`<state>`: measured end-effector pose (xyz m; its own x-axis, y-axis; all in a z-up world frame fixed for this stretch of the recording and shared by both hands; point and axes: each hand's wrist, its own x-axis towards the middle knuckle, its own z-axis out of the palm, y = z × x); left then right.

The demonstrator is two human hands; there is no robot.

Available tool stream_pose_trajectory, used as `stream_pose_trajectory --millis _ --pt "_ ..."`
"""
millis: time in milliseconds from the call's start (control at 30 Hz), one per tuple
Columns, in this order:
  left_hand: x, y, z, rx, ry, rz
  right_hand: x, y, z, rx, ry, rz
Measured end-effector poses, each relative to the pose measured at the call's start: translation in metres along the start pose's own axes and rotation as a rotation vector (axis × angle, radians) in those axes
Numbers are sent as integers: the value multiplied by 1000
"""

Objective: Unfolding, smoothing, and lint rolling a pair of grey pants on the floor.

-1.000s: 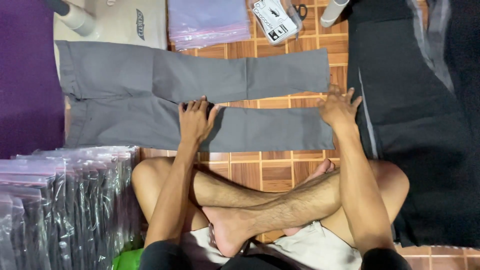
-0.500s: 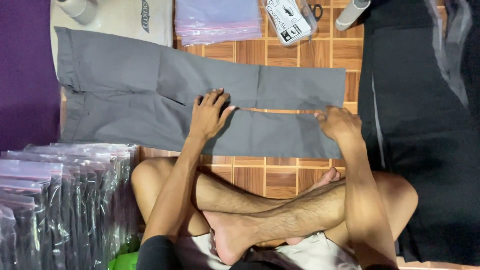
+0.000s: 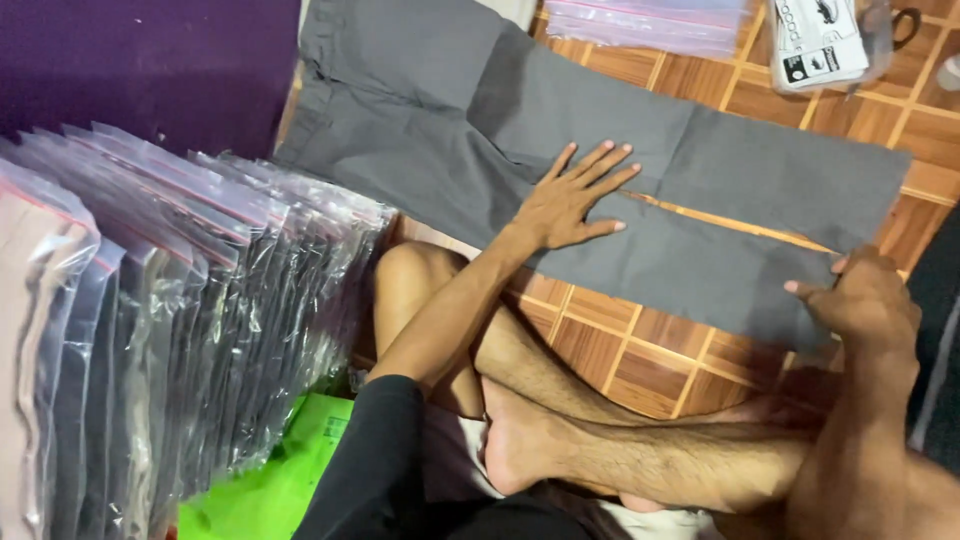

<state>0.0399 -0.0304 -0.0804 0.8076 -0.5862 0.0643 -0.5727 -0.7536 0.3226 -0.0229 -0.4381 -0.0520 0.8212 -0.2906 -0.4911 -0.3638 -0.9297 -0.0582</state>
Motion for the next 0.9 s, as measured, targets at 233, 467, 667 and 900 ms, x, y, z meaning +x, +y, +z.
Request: stream_pose_trajectory --millis 233,467,667,900 --pt "8 46 -16 -148 67 172 -43 -46 -4 67 696 -627" --pt "14 44 16 -11 -10 132 -10 -59 49 151 355 -326" --pt "11 44 12 -38 -34 35 -8 -57 44 184 439 -294" --pt "6 39 15 -92 -63 29 -11 -57 53 148 373 -244"
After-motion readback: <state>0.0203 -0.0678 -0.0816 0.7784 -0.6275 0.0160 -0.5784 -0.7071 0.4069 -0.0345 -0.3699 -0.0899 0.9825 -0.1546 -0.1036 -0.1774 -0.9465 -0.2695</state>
